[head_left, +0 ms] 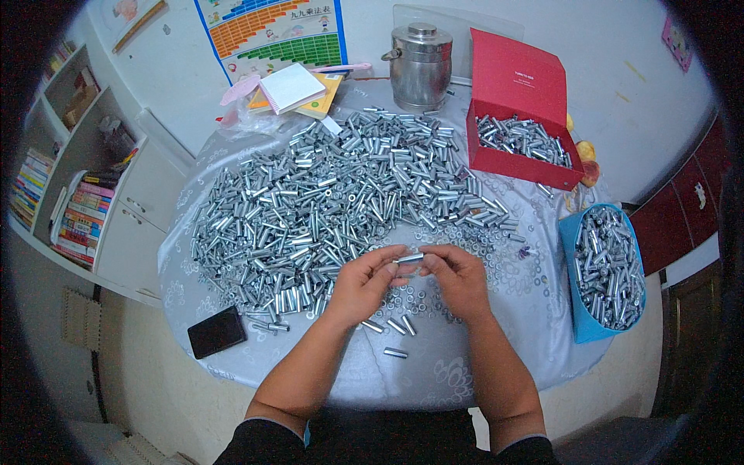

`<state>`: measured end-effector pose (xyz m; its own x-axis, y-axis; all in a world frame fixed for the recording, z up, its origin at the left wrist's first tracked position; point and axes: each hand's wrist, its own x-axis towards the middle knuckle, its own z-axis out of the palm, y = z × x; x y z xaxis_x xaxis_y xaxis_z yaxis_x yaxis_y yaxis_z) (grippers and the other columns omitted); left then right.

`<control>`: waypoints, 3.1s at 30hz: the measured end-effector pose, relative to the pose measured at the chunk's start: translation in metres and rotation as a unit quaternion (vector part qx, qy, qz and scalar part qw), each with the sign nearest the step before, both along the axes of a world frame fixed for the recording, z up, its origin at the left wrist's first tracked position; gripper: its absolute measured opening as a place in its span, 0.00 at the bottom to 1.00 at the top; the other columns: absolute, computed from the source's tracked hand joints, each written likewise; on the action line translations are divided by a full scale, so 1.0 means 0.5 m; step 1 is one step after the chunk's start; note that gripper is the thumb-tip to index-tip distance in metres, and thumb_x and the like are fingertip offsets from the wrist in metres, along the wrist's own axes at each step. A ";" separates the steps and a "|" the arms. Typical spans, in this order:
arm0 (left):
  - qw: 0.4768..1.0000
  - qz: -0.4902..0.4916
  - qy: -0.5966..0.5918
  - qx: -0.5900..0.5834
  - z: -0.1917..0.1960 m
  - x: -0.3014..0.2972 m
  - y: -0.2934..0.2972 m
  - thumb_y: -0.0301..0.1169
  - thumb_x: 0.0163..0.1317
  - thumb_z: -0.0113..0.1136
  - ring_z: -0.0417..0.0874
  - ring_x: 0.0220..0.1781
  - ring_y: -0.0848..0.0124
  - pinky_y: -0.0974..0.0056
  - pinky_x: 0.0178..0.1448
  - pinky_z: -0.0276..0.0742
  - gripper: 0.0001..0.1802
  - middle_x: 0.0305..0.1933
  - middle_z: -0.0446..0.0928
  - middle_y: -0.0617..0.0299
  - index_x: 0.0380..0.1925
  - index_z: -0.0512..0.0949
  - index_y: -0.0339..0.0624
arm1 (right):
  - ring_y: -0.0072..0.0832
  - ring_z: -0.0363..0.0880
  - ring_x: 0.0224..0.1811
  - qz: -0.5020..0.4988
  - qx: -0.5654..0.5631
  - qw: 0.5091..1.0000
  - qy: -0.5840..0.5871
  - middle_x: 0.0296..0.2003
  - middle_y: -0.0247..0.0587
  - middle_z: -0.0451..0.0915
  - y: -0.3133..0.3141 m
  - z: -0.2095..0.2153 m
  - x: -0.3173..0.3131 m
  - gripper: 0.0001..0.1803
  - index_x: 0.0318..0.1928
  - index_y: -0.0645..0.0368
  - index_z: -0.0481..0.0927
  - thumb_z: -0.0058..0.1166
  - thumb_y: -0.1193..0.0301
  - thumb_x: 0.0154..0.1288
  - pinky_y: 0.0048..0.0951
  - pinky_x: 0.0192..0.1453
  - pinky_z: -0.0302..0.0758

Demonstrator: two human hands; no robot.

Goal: The person repeatedly picks up cylindrical metal fasteners and small washers from a large pile on a table. They insert the washers into the fasteners by hand and place the assembled units into a blue container. The process is continuous and repetitive throughout the clip.

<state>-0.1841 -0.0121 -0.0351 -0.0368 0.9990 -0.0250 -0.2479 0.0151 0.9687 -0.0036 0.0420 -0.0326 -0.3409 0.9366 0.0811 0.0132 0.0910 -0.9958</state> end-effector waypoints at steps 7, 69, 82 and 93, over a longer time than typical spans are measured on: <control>0.999 -0.013 0.017 -0.039 0.009 -0.003 0.006 0.23 0.66 0.58 0.86 0.34 0.68 0.66 0.39 0.84 0.14 0.39 0.83 0.52 0.51 0.77 0.31 | 0.24 0.77 0.29 -0.061 0.063 0.992 -0.086 0.30 0.39 0.80 -0.004 0.003 -0.001 0.09 0.38 0.64 0.83 0.58 0.70 0.66 0.27 0.37 0.74; 0.986 0.049 -0.142 -0.065 0.008 -0.023 0.009 0.26 0.66 0.59 0.86 0.29 0.68 0.68 0.33 0.84 0.11 0.36 0.83 0.50 0.45 0.79 0.30 | 0.19 0.74 0.24 0.008 -0.147 0.979 0.139 0.26 0.34 0.79 0.026 0.012 -0.028 0.05 0.39 0.63 0.80 0.59 0.75 0.65 0.22 0.28 0.73; 0.985 0.048 -0.153 -0.066 0.005 -0.024 0.012 0.27 0.66 0.59 0.86 0.29 0.68 0.68 0.33 0.85 0.11 0.35 0.83 0.51 0.44 0.79 0.31 | 0.19 0.74 0.27 0.021 -0.095 0.987 0.125 0.32 0.36 0.81 0.027 0.012 -0.019 0.05 0.41 0.63 0.78 0.55 0.75 0.68 0.21 0.32 0.73; 0.989 0.050 -0.120 -0.072 0.009 -0.019 0.010 0.28 0.66 0.60 0.84 0.25 0.69 0.68 0.29 0.83 0.09 0.31 0.83 0.54 0.41 0.80 0.32 | 0.17 0.73 0.26 0.018 -0.109 0.986 0.127 0.30 0.34 0.79 0.023 0.011 -0.024 0.07 0.42 0.64 0.80 0.53 0.73 0.70 0.20 0.31 0.72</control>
